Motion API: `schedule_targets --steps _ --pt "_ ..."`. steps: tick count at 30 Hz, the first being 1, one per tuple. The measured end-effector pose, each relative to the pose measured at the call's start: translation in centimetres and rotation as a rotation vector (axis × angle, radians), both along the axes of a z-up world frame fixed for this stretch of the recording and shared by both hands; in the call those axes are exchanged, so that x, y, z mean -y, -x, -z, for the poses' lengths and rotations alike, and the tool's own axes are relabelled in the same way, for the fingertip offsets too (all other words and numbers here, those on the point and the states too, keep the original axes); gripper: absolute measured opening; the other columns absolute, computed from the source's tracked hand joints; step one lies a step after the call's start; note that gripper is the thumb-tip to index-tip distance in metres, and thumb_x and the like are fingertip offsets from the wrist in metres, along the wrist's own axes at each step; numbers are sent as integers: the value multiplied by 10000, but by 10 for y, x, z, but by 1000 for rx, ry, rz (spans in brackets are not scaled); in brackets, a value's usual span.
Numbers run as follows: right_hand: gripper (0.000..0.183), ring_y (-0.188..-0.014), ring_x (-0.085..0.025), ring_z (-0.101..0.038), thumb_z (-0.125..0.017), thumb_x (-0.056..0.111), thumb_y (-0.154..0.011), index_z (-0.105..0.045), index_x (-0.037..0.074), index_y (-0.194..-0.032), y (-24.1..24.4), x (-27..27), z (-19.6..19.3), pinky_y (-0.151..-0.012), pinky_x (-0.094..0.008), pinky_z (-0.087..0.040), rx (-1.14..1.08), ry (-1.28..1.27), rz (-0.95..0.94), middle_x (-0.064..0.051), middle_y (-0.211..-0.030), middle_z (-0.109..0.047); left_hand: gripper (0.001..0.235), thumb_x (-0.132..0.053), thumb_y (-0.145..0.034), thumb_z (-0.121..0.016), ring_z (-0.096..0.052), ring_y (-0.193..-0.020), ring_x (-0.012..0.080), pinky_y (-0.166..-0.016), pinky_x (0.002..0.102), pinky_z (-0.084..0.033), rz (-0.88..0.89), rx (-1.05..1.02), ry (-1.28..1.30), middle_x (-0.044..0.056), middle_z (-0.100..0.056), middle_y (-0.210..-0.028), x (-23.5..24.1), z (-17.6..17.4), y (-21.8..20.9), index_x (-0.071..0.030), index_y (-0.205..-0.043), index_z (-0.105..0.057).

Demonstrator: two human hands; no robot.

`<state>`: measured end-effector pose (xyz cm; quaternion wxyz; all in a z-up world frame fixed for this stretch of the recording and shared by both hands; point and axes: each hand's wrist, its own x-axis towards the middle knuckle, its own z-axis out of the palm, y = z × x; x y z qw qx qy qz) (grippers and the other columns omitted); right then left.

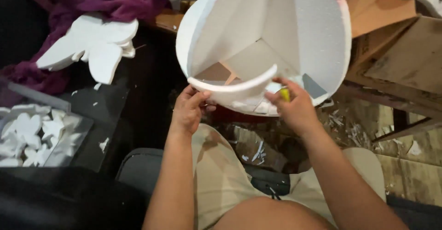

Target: The person cuts a red foam sheet with a utility knife, then trims and fits white foam pieces into a large white foam structure. They use a lit stick to melt and smooth the foam edges, then apply a white substance with a brush to the interior seams.

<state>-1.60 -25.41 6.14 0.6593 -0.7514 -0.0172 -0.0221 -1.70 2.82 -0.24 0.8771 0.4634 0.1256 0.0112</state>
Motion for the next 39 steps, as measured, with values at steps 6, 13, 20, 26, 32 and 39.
schedule_targets --steps 6,13,20,26,32,39 --pt "527 -524 -114 -564 -841 164 -874 -657 105 -1364 3 2 -2 -497 -218 -466 3 119 -22 -76 -697 -659 263 -79 -820 -773 -693 -559 253 -493 404 -620 -19 -90 -60 90 -636 -740 14 -8 -7 -36 -1059 -671" --pt "329 -935 -410 -737 -730 423 -944 -793 195 -1172 -16 68 -20 -806 -487 -580 -165 1099 150 -182 -920 -762 262 -128 -863 -730 -687 -553 215 -485 365 -618 -145 -143 -193 79 -635 -760 -9 -11 -7 -68 -1110 -666" --pt "263 -907 -416 -751 -684 311 -876 -792 120 -1022 -48 85 8 -776 -497 -591 -194 1277 41 -174 -849 -756 225 -146 -857 -759 -671 -542 227 -449 339 -582 -210 -165 -117 81 -618 -744 -7 -4 -12 -102 -1059 -669" --pt "262 -972 -406 -740 -732 404 -858 -797 186 -987 -42 65 10 -816 -483 -587 -225 1094 37 -134 -895 -766 259 -125 -833 -772 -655 -518 215 -425 318 -545 -273 -170 -66 93 -611 -729 -21 6 -12 -113 -1076 -684" --pt "480 -858 -157 -672 -813 223 -889 -702 364 -1333 1 76 -29 -840 -317 -538 116 634 138 17 -826 -697 551 -58 -838 -690 -634 -531 220 -421 316 -565 -202 -89 -240 91 -538 -811 23 -39 -9 -83 -1376 -575" --pt "697 -955 -327 -721 -892 303 -707 -678 232 -1366 52 47 -25 -800 -463 -584 309 937 -115 -103 -985 -732 435 2 -811 -693 -642 -436 214 -371 301 -553 -32 -11 -329 108 -603 -658 93 -43 -43 -80 -1239 -681"
